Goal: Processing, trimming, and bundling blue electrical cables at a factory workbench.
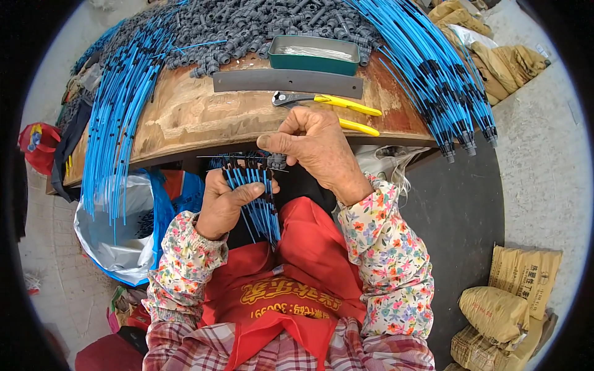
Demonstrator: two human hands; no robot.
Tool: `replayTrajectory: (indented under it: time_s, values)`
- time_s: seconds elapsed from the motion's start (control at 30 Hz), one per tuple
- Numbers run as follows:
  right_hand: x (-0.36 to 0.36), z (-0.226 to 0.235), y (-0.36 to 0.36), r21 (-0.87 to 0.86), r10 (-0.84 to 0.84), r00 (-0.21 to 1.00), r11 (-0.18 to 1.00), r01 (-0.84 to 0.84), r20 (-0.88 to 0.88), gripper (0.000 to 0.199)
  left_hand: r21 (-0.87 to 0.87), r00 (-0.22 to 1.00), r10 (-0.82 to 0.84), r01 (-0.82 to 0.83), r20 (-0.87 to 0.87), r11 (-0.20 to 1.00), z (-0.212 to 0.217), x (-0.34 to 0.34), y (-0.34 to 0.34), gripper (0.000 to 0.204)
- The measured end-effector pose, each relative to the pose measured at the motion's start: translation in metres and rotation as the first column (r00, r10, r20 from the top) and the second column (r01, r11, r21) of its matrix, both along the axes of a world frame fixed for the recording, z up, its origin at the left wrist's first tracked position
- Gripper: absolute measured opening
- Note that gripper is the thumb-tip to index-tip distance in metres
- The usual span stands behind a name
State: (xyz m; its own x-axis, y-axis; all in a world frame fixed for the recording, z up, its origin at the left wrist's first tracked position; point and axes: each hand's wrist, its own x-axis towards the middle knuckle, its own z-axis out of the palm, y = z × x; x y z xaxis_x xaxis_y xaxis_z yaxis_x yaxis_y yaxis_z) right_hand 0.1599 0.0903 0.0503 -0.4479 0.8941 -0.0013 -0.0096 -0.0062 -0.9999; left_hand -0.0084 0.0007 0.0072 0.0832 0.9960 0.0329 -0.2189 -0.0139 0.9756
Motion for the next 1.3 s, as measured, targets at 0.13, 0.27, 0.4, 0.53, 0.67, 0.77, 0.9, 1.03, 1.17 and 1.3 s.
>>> replayTrajectory:
  time_s: [0.13, 0.27, 0.4, 0.53, 0.67, 0.77, 0.9, 1.03, 1.17, 1.3]
  values:
    - [0.003, 0.002, 0.0, 0.026, 0.023, 1.0, 0.999, -0.024, 0.017, 0.025, 0.014, 1.0, -0.02, 0.02, -0.015, 1.0, 0.001, 0.002, 0.001, 0.012]
    - [0.001, 0.003, 0.0, 0.049, 0.047, 0.998, 0.998, -0.049, 0.029, 0.025, -0.019, 1.0, -0.012, 0.012, -0.001, 1.0, 0.0, 0.002, 0.0, 0.013]
    - [0.0, 0.009, -0.002, 0.095, 0.043, 0.998, 0.994, -0.047, 0.045, 0.03, 0.0, 1.0, 0.0, 0.0, 0.02, 1.0, 0.003, 0.004, 0.0, 0.015]
    - [0.002, 0.011, -0.005, 0.183, 0.019, 0.995, 0.982, -0.036, 0.095, 0.032, -0.003, 1.0, -0.008, 0.008, 0.011, 1.0, 0.003, 0.007, -0.002, 0.021]
    - [0.001, 0.019, -0.01, 0.166, 0.033, 0.994, 0.985, -0.05, 0.101, 0.03, -0.01, 0.998, -0.014, 0.014, 0.06, 1.0, 0.008, 0.007, 0.0, 0.03]
    - [0.001, 0.018, -0.009, 0.183, 0.051, 0.994, 0.981, -0.067, 0.095, 0.029, 0.021, 0.995, -0.046, 0.044, 0.084, 0.999, 0.011, 0.006, 0.002, 0.035]
    - [0.0, 0.016, -0.011, 0.245, 0.055, 0.993, 0.966, -0.079, 0.103, 0.028, 0.025, 0.993, -0.067, 0.064, 0.101, 0.998, 0.014, 0.006, 0.002, 0.037]
    - [-0.002, 0.019, -0.015, 0.199, 0.062, 0.994, 0.977, -0.078, 0.086, 0.028, 0.036, 0.992, -0.064, 0.061, 0.106, 0.998, 0.014, 0.004, 0.003, 0.036]
    - [0.0, 0.021, -0.021, 0.166, 0.089, 0.996, 0.982, -0.092, 0.025, 0.022, 0.025, 0.994, -0.04, 0.038, 0.103, 0.999, 0.017, 0.005, 0.003, 0.036]
    - [0.004, 0.02, -0.029, 0.188, 0.1, 0.995, 0.977, -0.1, 0.009, 0.021, 0.013, 0.996, -0.002, 0.001, 0.092, 1.0, 0.017, 0.005, 0.0, 0.035]
